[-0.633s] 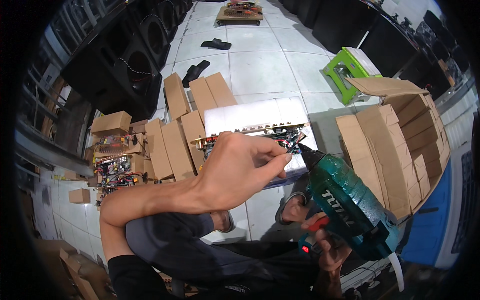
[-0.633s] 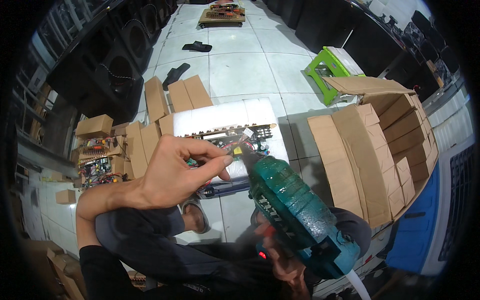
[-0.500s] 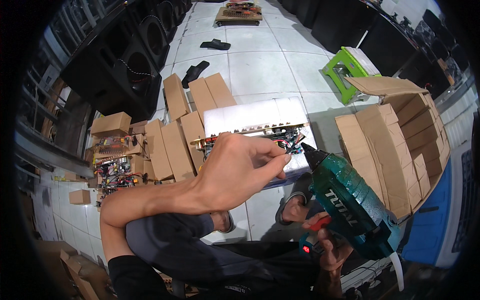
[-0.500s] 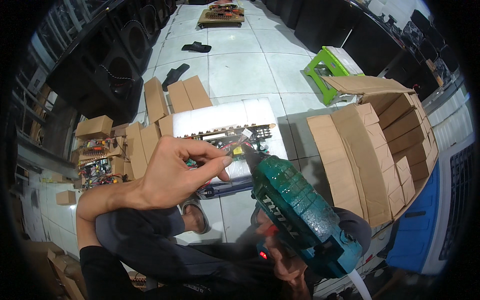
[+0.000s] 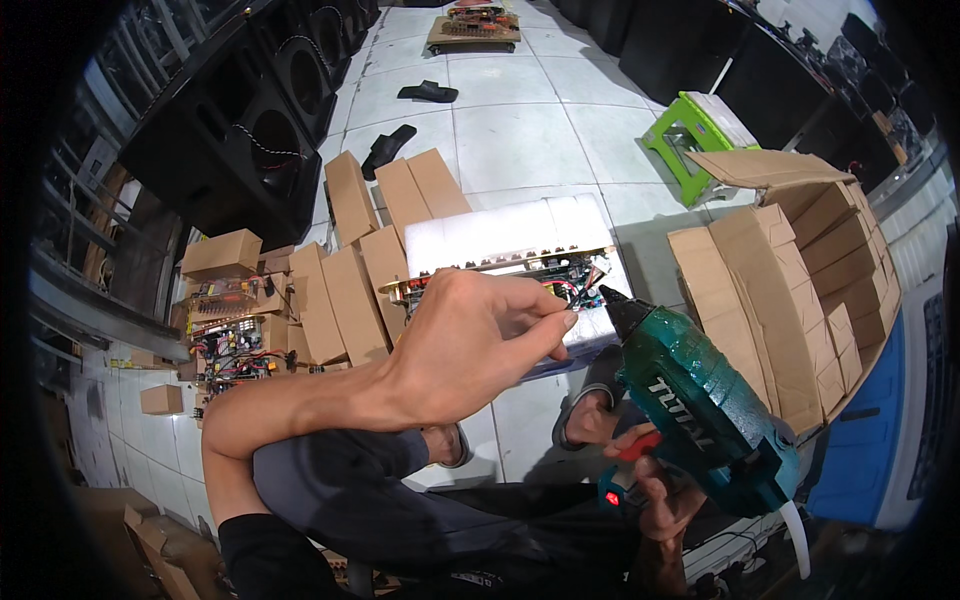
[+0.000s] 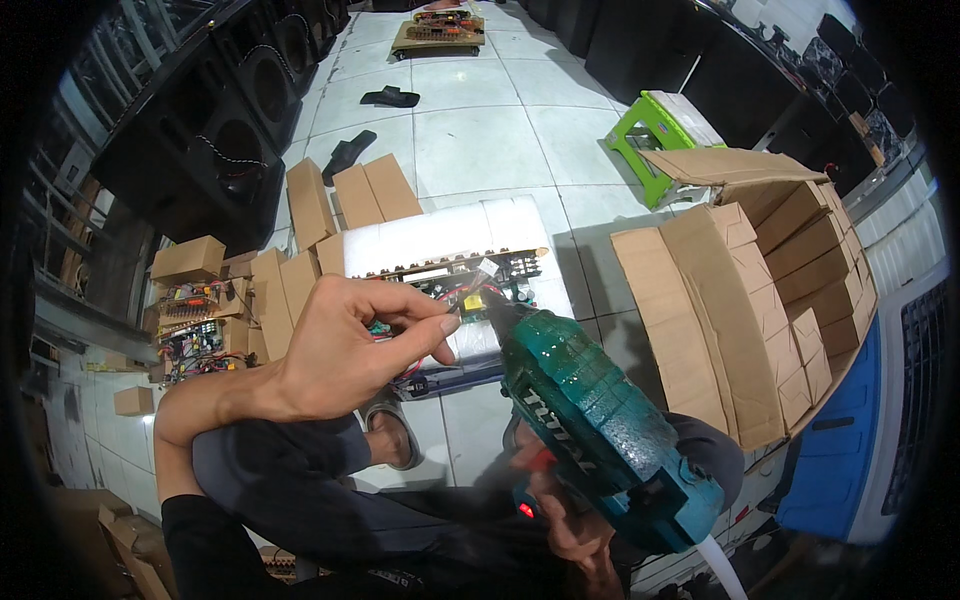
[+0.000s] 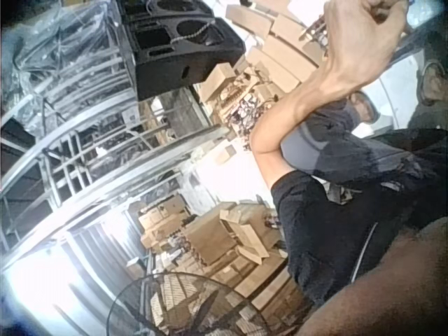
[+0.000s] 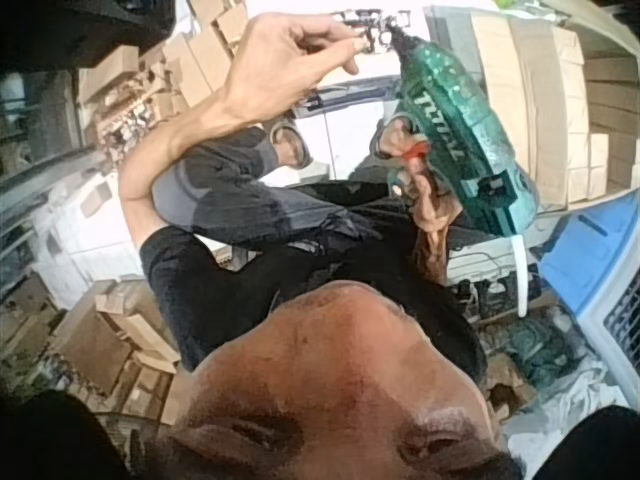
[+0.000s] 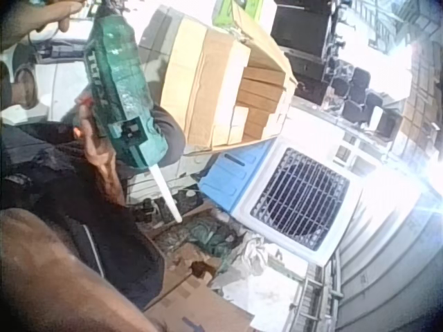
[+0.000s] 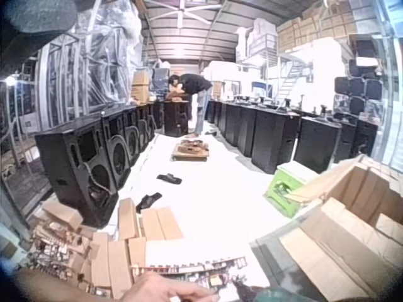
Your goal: The person sits on the floor and uses a hot glue gun to apply adhesive to wires and components on a circuit board. They then manually press and adjust the wires to secure them in place.
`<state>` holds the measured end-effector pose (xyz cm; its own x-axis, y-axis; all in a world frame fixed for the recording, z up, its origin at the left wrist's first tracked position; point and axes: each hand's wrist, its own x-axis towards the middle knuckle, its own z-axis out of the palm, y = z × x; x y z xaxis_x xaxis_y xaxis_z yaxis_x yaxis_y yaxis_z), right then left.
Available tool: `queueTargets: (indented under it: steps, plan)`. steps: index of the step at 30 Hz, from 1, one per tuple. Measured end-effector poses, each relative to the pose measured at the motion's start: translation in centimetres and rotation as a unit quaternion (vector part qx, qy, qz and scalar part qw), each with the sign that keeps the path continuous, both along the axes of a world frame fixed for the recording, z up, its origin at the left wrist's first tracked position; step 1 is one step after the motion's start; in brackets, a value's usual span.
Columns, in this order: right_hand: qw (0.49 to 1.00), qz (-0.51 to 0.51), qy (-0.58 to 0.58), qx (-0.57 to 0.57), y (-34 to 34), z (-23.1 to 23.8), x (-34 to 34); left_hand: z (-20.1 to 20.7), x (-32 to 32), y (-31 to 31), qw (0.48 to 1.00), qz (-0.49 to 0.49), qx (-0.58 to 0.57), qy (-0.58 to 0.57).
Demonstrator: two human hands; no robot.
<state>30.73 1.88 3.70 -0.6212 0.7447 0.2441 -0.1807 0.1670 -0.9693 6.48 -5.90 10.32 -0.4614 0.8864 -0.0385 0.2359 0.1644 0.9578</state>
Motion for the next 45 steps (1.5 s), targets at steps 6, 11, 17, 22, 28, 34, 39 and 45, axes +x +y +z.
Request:
queueTargets:
  steps: [6,11,17,22,28,34,39,45]
  plan:
    - [0.994,0.017,-0.071,-0.076,0.0,-0.4,1.6,0.1,0.1,-0.1,1.000,0.006,-0.002,-0.005]
    - [0.997,0.016,-0.040,0.059,0.5,-0.8,0.8,0.2,0.1,-0.1,1.000,0.006,-0.003,-0.012]
    - [1.000,-0.003,-0.017,0.019,0.1,-0.1,0.3,0.1,0.1,-0.1,1.000,0.002,0.005,-0.008]
    - [1.000,0.000,-0.002,0.002,0.0,-0.1,0.1,0.0,0.1,-0.1,1.000,0.004,0.010,0.001]
    - [1.000,0.009,-0.010,0.016,0.2,-0.1,0.2,-0.3,0.0,-0.1,0.999,-0.009,0.029,0.025]
    - [0.999,0.042,-0.013,0.004,0.8,-0.8,0.5,-0.8,-0.1,0.0,0.997,-0.014,0.051,0.047]
    - [0.998,0.020,-0.010,0.058,0.3,-0.2,-0.3,-0.7,0.0,-0.1,0.996,-0.025,0.046,0.068]
    - [0.998,0.015,-0.016,0.056,0.2,-0.2,-0.3,-0.6,0.0,0.0,0.997,-0.010,0.049,0.064]
